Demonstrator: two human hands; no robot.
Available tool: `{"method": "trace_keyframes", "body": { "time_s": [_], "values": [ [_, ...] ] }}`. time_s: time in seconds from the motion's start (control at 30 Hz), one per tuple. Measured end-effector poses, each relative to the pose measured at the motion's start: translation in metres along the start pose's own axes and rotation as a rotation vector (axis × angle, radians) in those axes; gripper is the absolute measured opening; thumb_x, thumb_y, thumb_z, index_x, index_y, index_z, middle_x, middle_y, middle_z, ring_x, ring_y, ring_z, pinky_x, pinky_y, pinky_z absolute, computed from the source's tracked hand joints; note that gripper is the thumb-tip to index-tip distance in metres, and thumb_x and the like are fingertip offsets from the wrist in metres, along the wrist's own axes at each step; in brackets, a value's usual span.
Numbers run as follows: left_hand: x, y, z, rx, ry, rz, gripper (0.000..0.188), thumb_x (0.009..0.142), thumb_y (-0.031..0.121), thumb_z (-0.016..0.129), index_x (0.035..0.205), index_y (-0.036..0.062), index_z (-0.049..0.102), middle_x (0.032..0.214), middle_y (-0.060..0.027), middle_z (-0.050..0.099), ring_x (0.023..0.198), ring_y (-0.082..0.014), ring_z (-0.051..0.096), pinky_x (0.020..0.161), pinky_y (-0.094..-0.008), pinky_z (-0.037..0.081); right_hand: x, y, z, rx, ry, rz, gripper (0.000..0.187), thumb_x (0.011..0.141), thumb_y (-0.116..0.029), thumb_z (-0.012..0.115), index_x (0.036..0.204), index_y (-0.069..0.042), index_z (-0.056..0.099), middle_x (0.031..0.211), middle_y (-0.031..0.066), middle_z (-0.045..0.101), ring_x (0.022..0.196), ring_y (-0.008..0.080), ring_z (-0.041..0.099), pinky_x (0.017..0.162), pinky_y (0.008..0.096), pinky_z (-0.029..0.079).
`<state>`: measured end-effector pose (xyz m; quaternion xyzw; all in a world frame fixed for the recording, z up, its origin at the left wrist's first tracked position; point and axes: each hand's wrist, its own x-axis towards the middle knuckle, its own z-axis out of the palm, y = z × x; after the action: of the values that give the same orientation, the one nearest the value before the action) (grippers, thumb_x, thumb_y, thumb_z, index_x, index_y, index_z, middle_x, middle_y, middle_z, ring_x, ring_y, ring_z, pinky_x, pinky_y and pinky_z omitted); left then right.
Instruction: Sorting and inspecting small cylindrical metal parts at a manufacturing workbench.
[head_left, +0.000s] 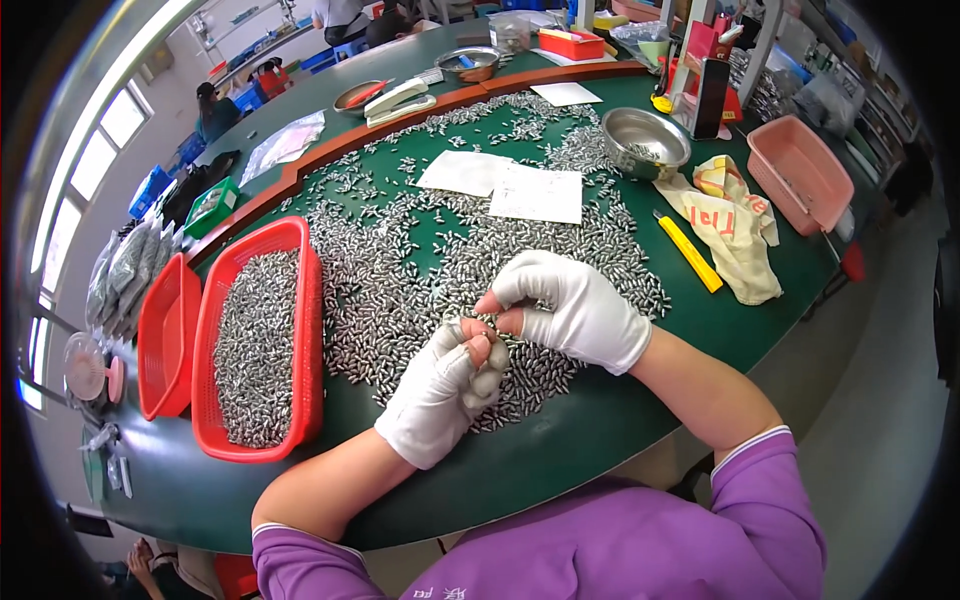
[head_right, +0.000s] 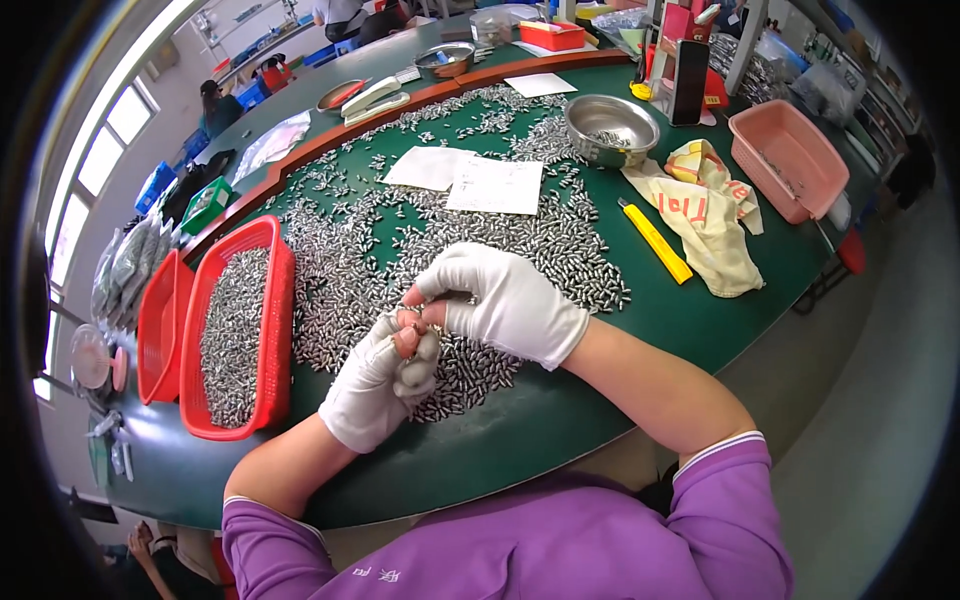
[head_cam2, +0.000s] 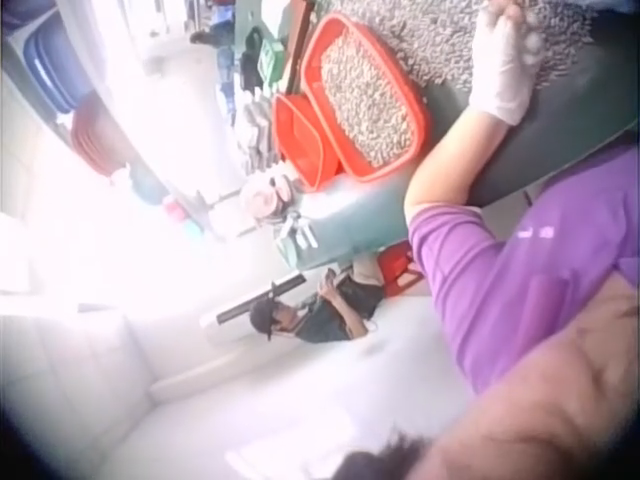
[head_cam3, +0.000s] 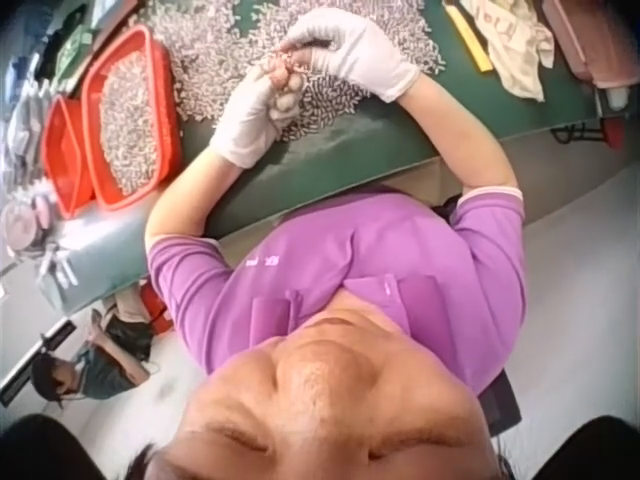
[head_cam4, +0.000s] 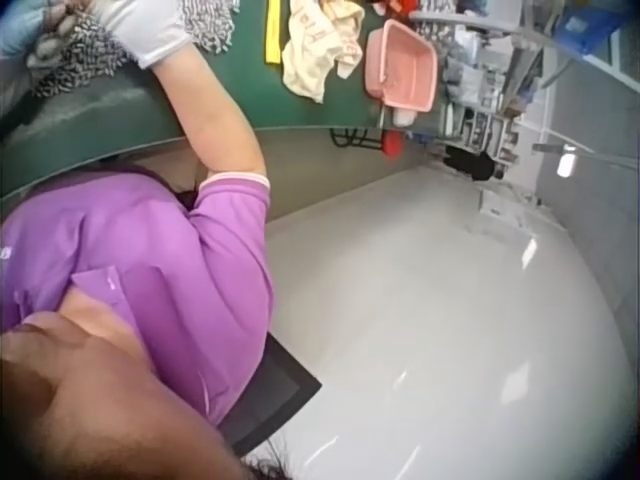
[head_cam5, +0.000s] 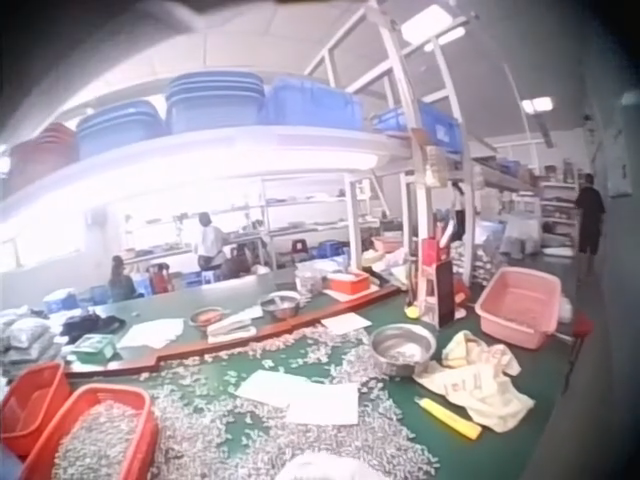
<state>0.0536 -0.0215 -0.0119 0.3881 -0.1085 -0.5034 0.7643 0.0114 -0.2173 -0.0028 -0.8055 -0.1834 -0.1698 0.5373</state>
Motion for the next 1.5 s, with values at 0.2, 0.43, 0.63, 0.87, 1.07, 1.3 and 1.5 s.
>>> {"method": "trace_keyframes", "body": {
  "time_s": [0.2,0.43,0.63,0.87,1.07,1.3,1.5],
  "values": [
    [0.001,-0.001,-0.001,-0.013,0.018,0.016,0.02,0.093,0.027,0.062,0.099,0.0121,0.051,0.082,0.0019,0.052,0.063,-0.0057,0.042,0.054,-0.0178,0.032,0.001,-0.006,-0.003,-0.085,0.044,-0.11,0.014,0.075,-0.005,0.074,0.088,-0.006,0.067,0.087,0.007,0.063,0.081,0.0211,0.063,0.074,0.0304,0.052],
    [0.0,-0.001,0.0,0.009,0.02,0.038,0.024,0.093,0.029,0.062,0.104,0.0103,0.051,0.083,0.0024,0.052,0.063,-0.0052,0.042,0.055,-0.0176,0.033,0.001,-0.006,-0.003,-0.172,-0.016,-0.185,0.017,0.074,-0.007,0.074,0.09,-0.008,0.069,0.088,0.0077,0.064,0.081,0.0252,0.062,0.073,0.0337,0.051],
    [0.0,-0.002,0.001,-0.005,0.022,0.042,0.024,0.093,0.029,0.061,0.104,0.0102,0.05,0.083,0.0025,0.052,0.063,-0.0051,0.042,0.055,-0.0179,0.033,0.002,-0.007,-0.004,-0.242,-0.008,-0.213,0.018,0.071,-0.008,0.075,0.088,-0.009,0.069,0.087,0.0071,0.064,0.081,0.026,0.062,0.073,0.0348,0.051],
    [0.0,-0.004,0.0,-0.022,-0.004,0.075,0.021,0.094,0.026,0.06,0.102,0.0104,0.05,0.084,0.0003,0.053,0.063,-0.006,0.042,0.055,-0.019,0.034,0.003,-0.006,-0.007,-0.316,0.08,-0.198,0.015,0.072,-0.008,0.074,0.086,-0.008,0.068,0.086,0.0071,0.064,0.08,0.0259,0.062,0.072,0.0348,0.051],
    [0.002,-0.003,-0.006,-0.08,0.019,0.091,0.022,0.093,0.021,0.061,0.108,0.0097,0.049,0.089,-0.0026,0.054,0.064,-0.0075,0.043,0.056,-0.02,0.035,0.004,0.003,-0.014,-0.569,0.247,-0.083,0.007,0.077,-0.01,0.068,0.084,-0.009,0.068,0.087,0.0075,0.065,0.081,0.0269,0.063,0.073,0.0361,0.051],
    [0.004,-0.003,-0.008,-0.163,0.078,0.114,0.028,0.09,0.017,0.062,0.111,0.0081,0.046,0.097,-0.0067,0.058,0.072,-0.0111,0.049,0.064,-0.024,0.04,-0.003,0.017,-0.016,-0.711,-0.005,0.01,0.009,0.075,-0.019,0.068,0.079,-0.011,0.069,0.09,0.0053,0.063,0.087,0.0252,0.061,0.079,0.0367,0.05],
    [0.004,-0.004,-0.012,-0.148,0.066,0.114,0.027,0.09,0.016,0.062,0.11,0.0084,0.046,0.096,-0.0065,0.058,0.073,-0.0114,0.05,0.064,-0.0245,0.04,-0.002,0.01,-0.005,-0.722,-0.152,0.081,0.011,0.072,-0.018,0.07,0.08,-0.01,0.067,0.098,0.0061,0.062,0.097,0.0262,0.058,0.086,0.0382,0.048]
  ]
}}
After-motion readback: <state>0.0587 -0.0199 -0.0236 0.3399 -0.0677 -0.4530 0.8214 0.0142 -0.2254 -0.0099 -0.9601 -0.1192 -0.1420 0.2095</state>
